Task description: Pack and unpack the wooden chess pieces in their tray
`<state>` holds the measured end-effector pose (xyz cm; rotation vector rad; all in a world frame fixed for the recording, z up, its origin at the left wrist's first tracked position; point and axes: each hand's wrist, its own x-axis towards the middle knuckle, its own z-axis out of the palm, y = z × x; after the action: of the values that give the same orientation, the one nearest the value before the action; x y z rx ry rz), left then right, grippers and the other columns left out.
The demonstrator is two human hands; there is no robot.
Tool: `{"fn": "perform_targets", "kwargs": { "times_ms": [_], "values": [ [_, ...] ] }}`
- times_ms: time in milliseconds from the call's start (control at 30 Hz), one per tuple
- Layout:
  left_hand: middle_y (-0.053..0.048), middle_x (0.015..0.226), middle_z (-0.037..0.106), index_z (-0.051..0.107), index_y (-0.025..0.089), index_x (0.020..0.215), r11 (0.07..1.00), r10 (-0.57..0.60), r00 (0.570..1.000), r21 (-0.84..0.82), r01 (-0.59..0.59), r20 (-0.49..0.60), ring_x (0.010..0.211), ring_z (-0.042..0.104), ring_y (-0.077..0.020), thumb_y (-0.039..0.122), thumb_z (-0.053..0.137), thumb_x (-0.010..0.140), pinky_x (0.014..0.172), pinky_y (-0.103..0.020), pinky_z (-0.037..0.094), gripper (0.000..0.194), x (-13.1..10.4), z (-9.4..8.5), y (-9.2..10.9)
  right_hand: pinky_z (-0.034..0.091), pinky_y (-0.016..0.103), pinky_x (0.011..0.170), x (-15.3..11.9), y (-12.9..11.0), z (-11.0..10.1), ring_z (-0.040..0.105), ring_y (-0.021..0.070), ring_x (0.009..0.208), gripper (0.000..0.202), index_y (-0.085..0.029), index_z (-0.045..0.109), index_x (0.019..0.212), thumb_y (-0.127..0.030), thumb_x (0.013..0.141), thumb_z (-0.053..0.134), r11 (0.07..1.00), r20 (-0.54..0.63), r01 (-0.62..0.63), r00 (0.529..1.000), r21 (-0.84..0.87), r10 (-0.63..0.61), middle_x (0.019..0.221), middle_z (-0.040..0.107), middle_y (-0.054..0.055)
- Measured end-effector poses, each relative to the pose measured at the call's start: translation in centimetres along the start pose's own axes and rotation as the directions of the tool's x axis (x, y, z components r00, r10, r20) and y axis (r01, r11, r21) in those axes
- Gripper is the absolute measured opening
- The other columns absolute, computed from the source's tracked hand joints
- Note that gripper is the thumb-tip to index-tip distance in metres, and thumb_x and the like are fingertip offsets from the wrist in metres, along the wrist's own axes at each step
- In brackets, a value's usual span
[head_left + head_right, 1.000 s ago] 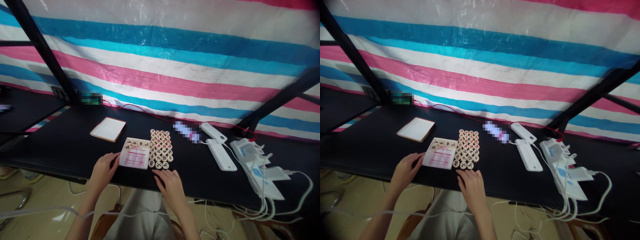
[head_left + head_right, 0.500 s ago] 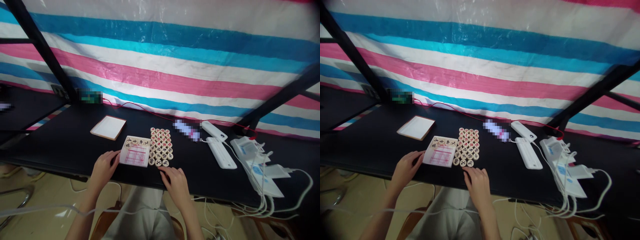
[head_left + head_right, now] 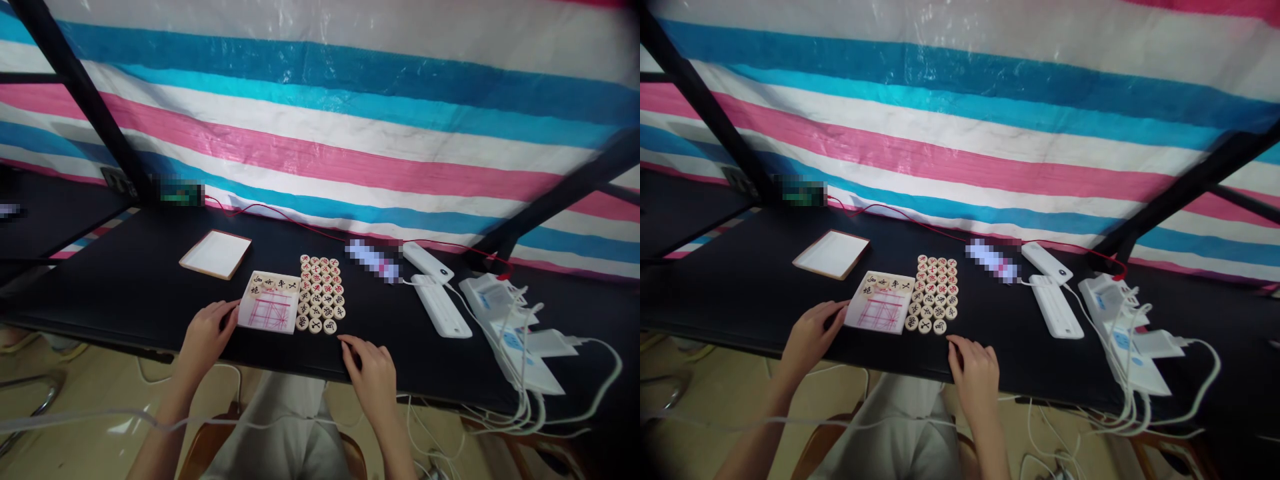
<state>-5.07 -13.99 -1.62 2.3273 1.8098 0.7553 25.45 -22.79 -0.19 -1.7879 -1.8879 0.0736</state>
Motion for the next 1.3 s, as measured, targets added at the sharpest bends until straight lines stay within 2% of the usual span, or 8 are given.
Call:
{"fn": "perform_targets", "kwargs": {
  "times_ms": [233,433,667,767,867,1000,1133,1300],
  "values": [
    [-0.011,0.098,0.066,0.065,0.016,0.103,1.000,-0.003,1.000,0.016,0.003,-0.003,0.094,0.058,-0.0232,0.044,0.032,0.088,0.086,-0.035,0.043,0.046,0.0,0.3,-0.2,0.027,0.028,0.063,1.2,-0.4,0.1,0.055,0.0131,0.063,0.029,-0.021,0.064,0.095,-0.028,0.092,0.035,0.998,0.031,0.043,0.999,-0.050,-0.042,0.070,0.064,0.001],
    [-0.010,0.096,0.067,0.065,0.016,0.103,1.000,0.010,1.000,0.005,-0.010,-0.007,0.090,0.059,-0.0220,0.042,0.032,0.089,0.081,-0.033,0.045,0.044,0.0,0.1,0.0,0.027,0.027,0.063,0.9,-0.3,-0.1,0.056,0.0119,0.066,0.027,-0.022,0.063,0.096,-0.026,0.091,0.037,0.998,0.042,0.040,0.998,-0.056,-0.038,0.074,0.065,0.001],
    [-0.010,0.097,0.066,0.065,0.016,0.104,1.000,0.004,1.000,0.020,-0.004,-0.008,0.092,0.058,-0.0223,0.041,0.034,0.089,0.083,-0.034,0.044,0.042,0.0,0.1,-0.1,0.028,0.026,0.065,0.5,-1.0,-0.7,0.055,0.0121,0.069,0.023,-0.024,0.063,0.096,-0.023,0.090,0.041,0.999,0.071,0.015,0.997,0.037,-0.017,0.078,0.066,0.000],
    [-0.010,0.097,0.066,0.065,0.017,0.104,1.000,-0.002,1.000,0.020,0.002,-0.012,0.092,0.058,-0.0223,0.041,0.034,0.089,0.084,-0.035,0.044,0.042,0.0,0.1,0.0,0.028,0.027,0.064,2.2,-3.1,-1.0,0.054,0.0118,0.070,0.022,-0.024,0.064,0.094,-0.022,0.090,0.042,0.992,0.072,0.087,0.993,0.089,-0.093,0.078,0.065,0.000],
    [-0.010,0.095,0.066,0.065,0.017,0.103,1.000,-0.006,1.000,0.011,0.006,-0.004,0.090,0.058,-0.0218,0.042,0.033,0.089,0.082,-0.034,0.044,0.043,0.0,0.1,0.2,0.030,0.027,0.068,5.1,-5.8,-0.5,0.053,0.0124,0.077,0.020,-0.025,0.063,0.095,-0.023,0.089,0.044,0.971,0.088,0.222,0.969,0.084,-0.230,0.083,0.063,0.000],
    [-0.010,0.094,0.066,0.065,0.017,0.103,1.000,-0.003,1.000,0.006,0.003,-0.011,0.089,0.059,-0.0210,0.040,0.033,0.089,0.081,-0.033,0.045,0.042,0.1,-0.1,0.4,0.031,0.030,0.075,9.3,-8.7,1.7,0.049,0.0172,0.089,0.017,-0.025,0.061,0.099,-0.025,0.085,0.051,0.933,0.172,0.346,0.929,-0.099,-0.326,0.092,0.059,0.003],
    [-0.008,0.095,0.067,0.065,0.018,0.103,0.999,0.019,1.000,0.030,-0.018,-0.015,0.088,0.059,-0.0200,0.039,0.033,0.089,0.079,-0.032,0.045,0.040,0.1,-0.1,0.3,0.031,0.035,0.075,11.9,-9.0,3.6,0.045,0.0221,0.091,0.018,-0.017,0.061,0.095,-0.017,0.082,0.049,0.894,0.223,0.320,0.940,-0.315,-0.258,0.094,0.056,0.009],
    [-0.008,0.095,0.067,0.065,0.018,0.103,0.999,0.024,1.000,0.029,-0.024,-0.017,0.089,0.059,-0.0205,0.038,0.033,0.089,0.080,-0.032,0.044,0.039,0.0,-0.2,0.4,0.031,0.037,0.074,12.2,-8.1,4.0,0.044,0.0241,0.091,0.020,-0.015,0.061,0.094,-0.011,0.080,0.046,0.871,0.214,0.297,0.950,-0.391,-0.228,0.096,0.055,0.012]
  ]
}}
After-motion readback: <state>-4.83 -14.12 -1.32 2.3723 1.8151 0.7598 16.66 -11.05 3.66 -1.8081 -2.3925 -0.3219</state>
